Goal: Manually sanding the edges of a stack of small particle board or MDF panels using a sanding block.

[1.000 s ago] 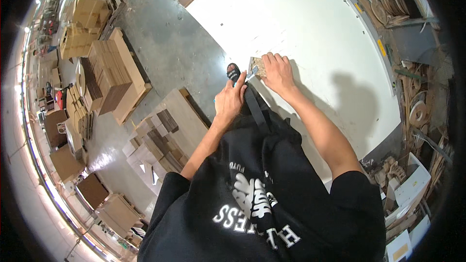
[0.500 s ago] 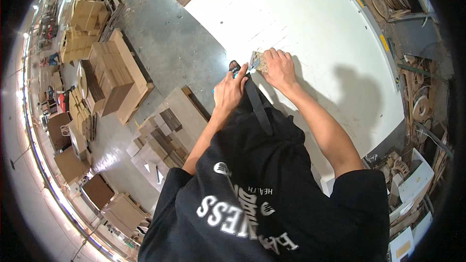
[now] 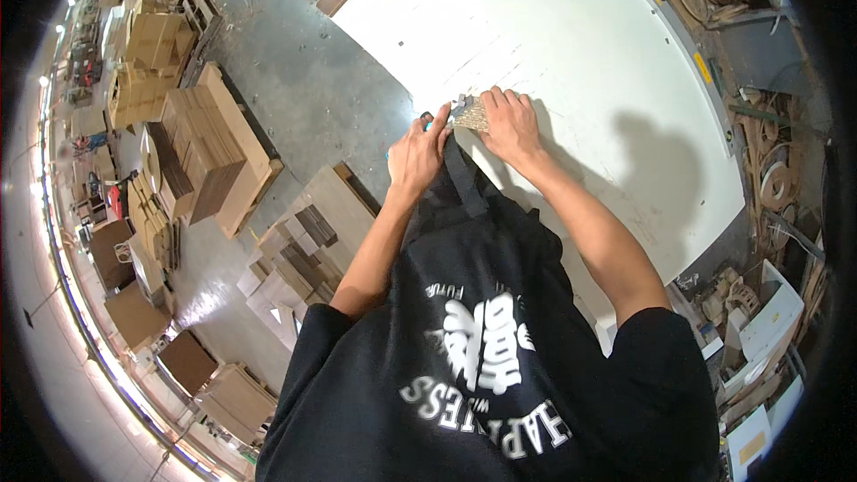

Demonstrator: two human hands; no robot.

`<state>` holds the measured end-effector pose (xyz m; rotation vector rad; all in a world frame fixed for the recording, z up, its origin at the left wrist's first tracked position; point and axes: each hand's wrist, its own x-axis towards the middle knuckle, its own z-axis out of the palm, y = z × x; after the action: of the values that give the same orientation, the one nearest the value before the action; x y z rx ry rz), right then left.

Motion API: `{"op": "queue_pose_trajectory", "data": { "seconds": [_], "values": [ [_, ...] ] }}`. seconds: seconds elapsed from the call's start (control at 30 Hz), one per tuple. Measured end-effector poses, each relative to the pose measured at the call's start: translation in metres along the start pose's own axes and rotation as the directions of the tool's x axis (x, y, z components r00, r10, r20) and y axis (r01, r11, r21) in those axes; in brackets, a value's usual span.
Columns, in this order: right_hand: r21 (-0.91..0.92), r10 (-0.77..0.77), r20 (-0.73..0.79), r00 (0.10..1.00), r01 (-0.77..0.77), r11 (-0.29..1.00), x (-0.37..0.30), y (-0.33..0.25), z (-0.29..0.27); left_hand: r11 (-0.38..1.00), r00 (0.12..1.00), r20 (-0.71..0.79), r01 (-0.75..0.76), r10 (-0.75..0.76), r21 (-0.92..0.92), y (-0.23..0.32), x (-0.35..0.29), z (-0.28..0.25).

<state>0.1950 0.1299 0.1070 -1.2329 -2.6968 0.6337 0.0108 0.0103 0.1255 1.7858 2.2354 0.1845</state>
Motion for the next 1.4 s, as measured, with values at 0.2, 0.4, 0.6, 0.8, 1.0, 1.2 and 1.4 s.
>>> {"op": "queue_pose_trajectory", "data": {
  "seconds": [0.2,0.4,0.6,0.8,1.0,1.2,1.4],
  "values": [
    [0.017,0.006,-0.012,1.000,-0.005,1.000,-0.001,-0.001,-0.002,1.000,1.000,0.026,-0.015,0.016,-0.018,0.000,0.011,-0.001],
    [-0.011,0.014,-0.008,1.000,-0.015,1.000,0.001,0.001,0.004,0.999,0.996,0.087,0.026,-0.024,-0.028,-0.004,0.004,-0.007],
    [-0.015,-0.027,0.013,1.000,0.027,1.000,-0.002,0.000,0.005,0.985,0.982,0.084,0.169,-0.170,0.021,-0.015,0.057,-0.009],
    [0.000,-0.037,-0.023,0.999,0.037,0.999,-0.003,-0.003,-0.001,0.980,0.983,0.131,0.145,-0.127,-0.139,-0.030,0.118,0.012],
    [-0.021,-0.057,-0.031,0.998,0.056,0.998,-0.001,-0.002,0.000,0.866,0.998,0.043,0.059,-0.043,-0.496,-0.028,0.148,0.042],
    [0.004,-0.063,-0.046,0.997,0.063,0.998,0.000,-0.003,0.000,0.832,0.976,-0.122,0.083,-0.178,-0.549,-0.080,0.068,0.073],
    [-0.033,-0.068,-0.030,0.997,0.067,0.997,-0.001,-0.004,0.000,0.731,0.902,0.083,0.395,-0.424,-0.556,-0.128,-0.090,0.096]
  ]
}}
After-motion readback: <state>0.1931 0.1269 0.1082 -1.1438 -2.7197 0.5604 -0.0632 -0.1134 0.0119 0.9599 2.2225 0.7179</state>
